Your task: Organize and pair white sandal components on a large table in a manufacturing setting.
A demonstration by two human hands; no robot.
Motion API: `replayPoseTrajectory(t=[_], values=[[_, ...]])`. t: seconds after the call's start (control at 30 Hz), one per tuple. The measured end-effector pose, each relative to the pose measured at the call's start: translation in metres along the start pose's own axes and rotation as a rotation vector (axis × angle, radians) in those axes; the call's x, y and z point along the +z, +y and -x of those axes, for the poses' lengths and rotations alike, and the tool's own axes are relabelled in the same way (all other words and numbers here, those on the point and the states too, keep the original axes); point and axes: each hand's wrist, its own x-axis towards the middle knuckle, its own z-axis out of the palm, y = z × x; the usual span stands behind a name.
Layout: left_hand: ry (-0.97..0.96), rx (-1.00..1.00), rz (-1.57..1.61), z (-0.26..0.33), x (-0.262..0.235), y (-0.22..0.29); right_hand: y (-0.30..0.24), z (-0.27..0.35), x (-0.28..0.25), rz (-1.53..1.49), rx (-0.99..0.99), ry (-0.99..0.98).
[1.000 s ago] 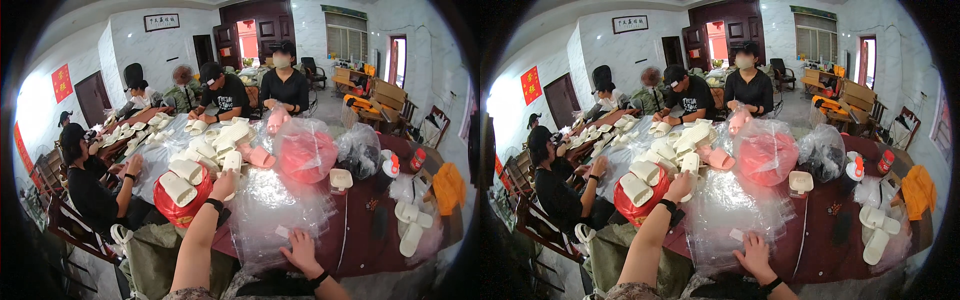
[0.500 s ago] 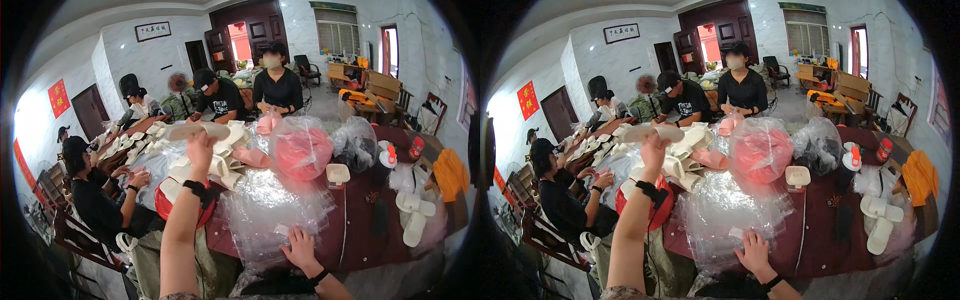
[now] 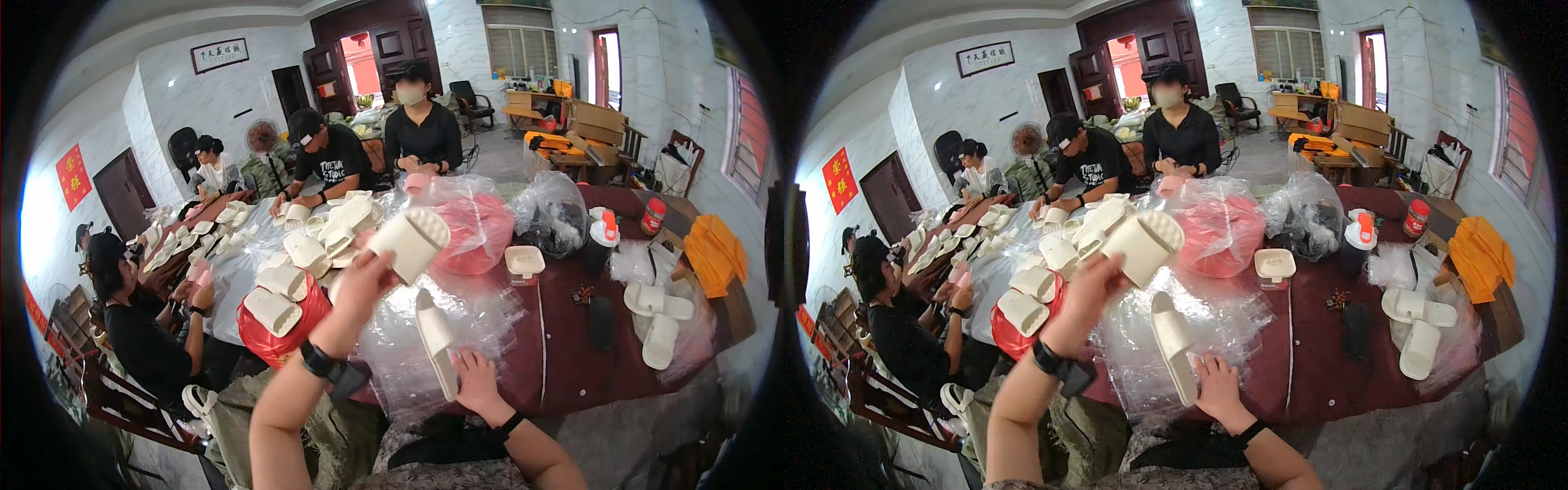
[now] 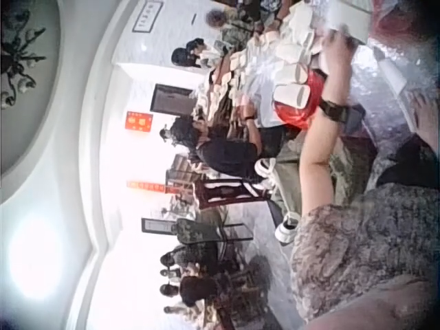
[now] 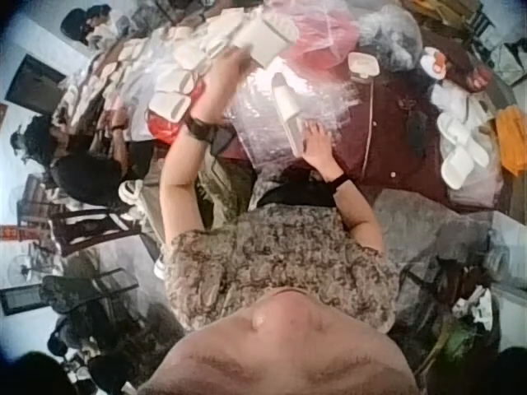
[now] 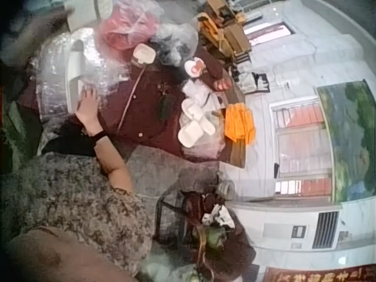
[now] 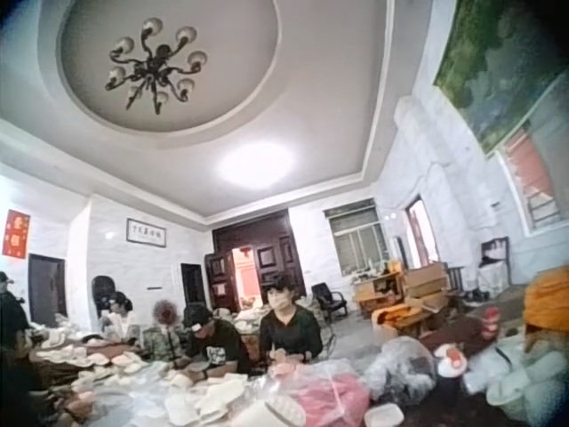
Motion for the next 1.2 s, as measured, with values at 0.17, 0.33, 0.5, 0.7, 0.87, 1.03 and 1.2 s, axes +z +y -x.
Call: replayPoseTrajectory(t=[0.17, 0.33, 0.5, 0.7, 0.87, 1.03, 1.2], values=[[0.008, -0.134, 0.501, 0.018, 0.001, -0.096, -0.004, -0.002, -0.005, -0.107, 0.002, 0.048], [0.099, -0.39, 0.751, 0.015, -0.042, -0.192, -0.007, -0.001, -0.006, -0.089, -0.005, 0.061], [-0.037, -0.154, 0.22, 0.04, -0.075, -0.196, -0.005, -0.002, -0.007, -0.107, 0.001, 0.052], [0.019, 0.467, -1.16, 0.107, -0.074, -0.192, 0.001, -0.008, -0.016, -0.247, 0.014, 0.084], [0.032, 0.462, -1.26, 0.141, -0.064, -0.21, 0.002, -0.036, -0.04, -0.238, 0.13, -0.04], [0.035, 0.43, -1.224, 0.143, -0.063, -0.218, 0.002, -0.078, -0.031, -0.101, 0.183, 0.069], [0.033, 0.447, -1.249, 0.141, -0.066, -0.224, 0.024, -0.103, 0.007, 0.1, 0.179, -0.09]])
